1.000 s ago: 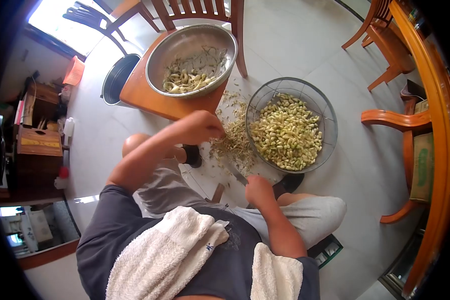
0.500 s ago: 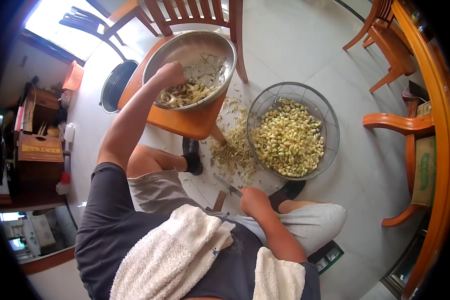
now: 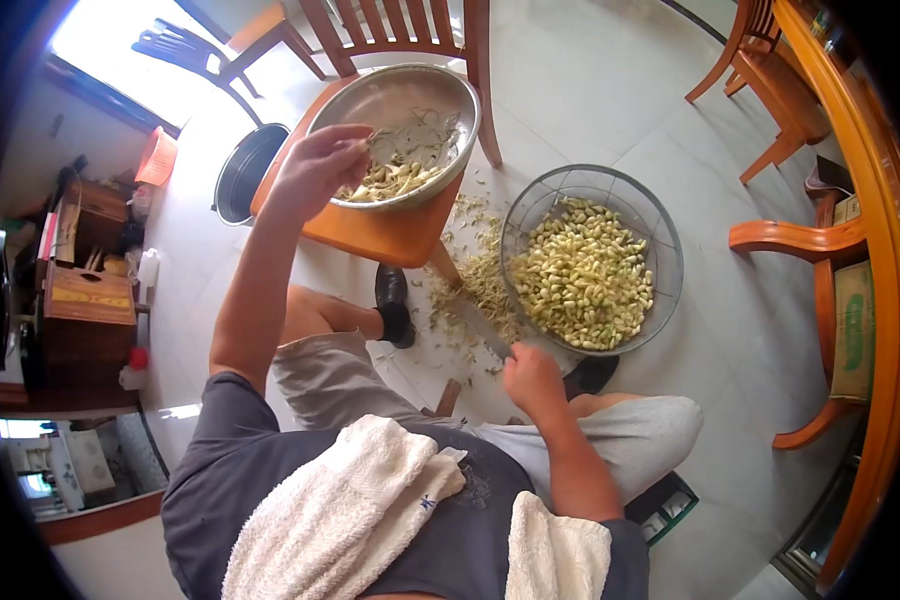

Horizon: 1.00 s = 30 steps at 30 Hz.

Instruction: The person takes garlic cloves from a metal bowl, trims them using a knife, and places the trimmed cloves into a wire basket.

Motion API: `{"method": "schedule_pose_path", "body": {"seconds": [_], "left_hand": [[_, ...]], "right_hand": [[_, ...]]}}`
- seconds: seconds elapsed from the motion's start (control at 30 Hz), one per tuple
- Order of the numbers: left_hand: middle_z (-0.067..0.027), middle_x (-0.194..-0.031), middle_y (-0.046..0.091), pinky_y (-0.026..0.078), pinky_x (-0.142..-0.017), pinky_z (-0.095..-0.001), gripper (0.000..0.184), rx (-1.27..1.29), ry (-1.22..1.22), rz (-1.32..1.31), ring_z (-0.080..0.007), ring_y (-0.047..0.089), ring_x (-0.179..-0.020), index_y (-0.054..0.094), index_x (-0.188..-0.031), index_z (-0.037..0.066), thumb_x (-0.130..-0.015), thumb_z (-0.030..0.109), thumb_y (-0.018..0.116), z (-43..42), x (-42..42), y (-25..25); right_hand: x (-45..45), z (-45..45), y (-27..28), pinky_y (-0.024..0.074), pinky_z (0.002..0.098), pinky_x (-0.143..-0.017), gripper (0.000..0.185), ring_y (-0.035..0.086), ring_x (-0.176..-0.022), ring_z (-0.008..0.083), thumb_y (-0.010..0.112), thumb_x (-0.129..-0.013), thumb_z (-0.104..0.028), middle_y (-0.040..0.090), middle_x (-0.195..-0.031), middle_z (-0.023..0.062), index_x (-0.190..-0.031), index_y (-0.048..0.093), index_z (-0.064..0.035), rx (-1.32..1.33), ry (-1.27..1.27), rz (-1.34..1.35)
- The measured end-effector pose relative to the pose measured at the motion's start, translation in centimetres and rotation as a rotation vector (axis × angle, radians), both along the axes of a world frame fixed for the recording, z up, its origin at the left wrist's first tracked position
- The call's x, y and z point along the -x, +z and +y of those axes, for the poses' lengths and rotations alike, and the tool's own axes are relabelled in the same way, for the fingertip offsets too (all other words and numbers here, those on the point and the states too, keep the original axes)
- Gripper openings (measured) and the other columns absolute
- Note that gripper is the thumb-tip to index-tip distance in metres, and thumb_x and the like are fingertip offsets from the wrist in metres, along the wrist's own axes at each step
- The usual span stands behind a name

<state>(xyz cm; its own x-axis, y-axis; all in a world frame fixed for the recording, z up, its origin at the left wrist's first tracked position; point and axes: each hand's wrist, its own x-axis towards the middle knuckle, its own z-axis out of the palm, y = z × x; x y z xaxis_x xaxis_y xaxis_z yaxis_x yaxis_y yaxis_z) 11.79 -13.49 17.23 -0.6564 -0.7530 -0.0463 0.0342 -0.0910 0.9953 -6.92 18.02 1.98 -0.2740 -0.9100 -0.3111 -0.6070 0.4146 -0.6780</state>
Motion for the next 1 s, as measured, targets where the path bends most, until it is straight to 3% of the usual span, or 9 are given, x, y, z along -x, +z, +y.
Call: {"method": "schedule_pose_path", "body": {"seconds": [0.07,0.13,0.3,0.4,0.63,1.0], "left_hand": [[-0.0109,-0.086,0.064,0.051,-0.06,-0.0256,0.016,-0.12,0.002,0.193,-0.0162,0.062,-0.07,0.057,-0.103,-0.004,-0.091,0.006,0.057,2.8,-1.4,-1.0],[-0.0111,-0.085,0.064,0.052,-0.059,-0.027,0.015,-0.235,0.039,0.307,-0.0169,0.063,-0.07,0.055,-0.104,-0.001,-0.093,0.01,0.055,6.4,-1.7,-2.6],[-0.0094,-0.082,0.064,0.048,-0.053,-0.0251,0.014,-0.565,0.138,0.371,-0.0142,0.06,-0.063,0.054,-0.092,0.003,-0.095,0.017,0.053,13.6,-0.1,-7.9],[-0.0091,-0.081,0.064,0.047,-0.053,-0.0252,0.015,-0.707,0.192,0.304,-0.0138,0.059,-0.062,0.053,-0.091,0.004,-0.095,0.018,0.053,15.8,0.9,-9.6],[-0.0071,-0.078,0.061,0.045,-0.053,-0.0253,0.007,-0.811,0.07,0.275,-0.014,0.058,-0.062,0.054,-0.091,0.003,-0.093,0.005,0.047,18.2,1.8,-10.6],[-0.0089,-0.076,0.061,0.043,-0.053,-0.0269,0.01,-0.836,0.052,0.32,-0.0151,0.056,-0.061,0.055,-0.086,0.0,-0.089,-0.001,0.045,18.7,2.1,-10.5]], "right_hand": [[0.3,0.0,0.3,0.0458,0.0478,-0.069,0.013,0.057,-0.082,0.0423,0.056,-0.08,-0.013,0.061,-0.087,0.0245,-0.078,0.058,-0.0012,0.119,-0.066,-0.001],[0.3,0.1,1.4,0.0471,0.0412,-0.064,0.012,0.059,-0.075,0.0375,0.06,-0.08,-0.011,0.061,-0.083,0.0212,-0.085,0.061,0.0003,0.293,-0.131,-0.037],[-1.1,0.1,4.6,0.0484,0.0328,-0.063,0.021,0.06,-0.071,0.0276,0.064,-0.079,-0.003,0.062,-0.083,0.0136,-0.1,0.064,0.0012,0.739,-0.218,-0.091],[-1.7,0.2,5.0,0.0491,0.0334,-0.066,0.027,0.061,-0.074,0.0271,0.064,-0.076,0.001,0.061,-0.089,0.0112,-0.102,0.065,-0.0011,0.84,-0.169,0.04],[-1.6,0.7,4.9,0.0488,0.0351,-0.067,0.035,0.059,-0.079,0.026,0.066,-0.071,0.001,0.058,-0.094,0.0083,-0.106,0.065,-0.0044,0.853,-0.017,0.213],[-1.4,0.9,5.2,0.0494,0.0341,-0.069,0.035,0.06,-0.079,0.0269,0.065,-0.071,0.005,0.058,-0.094,0.0104,-0.105,0.065,-0.0016,0.819,-0.006,0.218]]}}
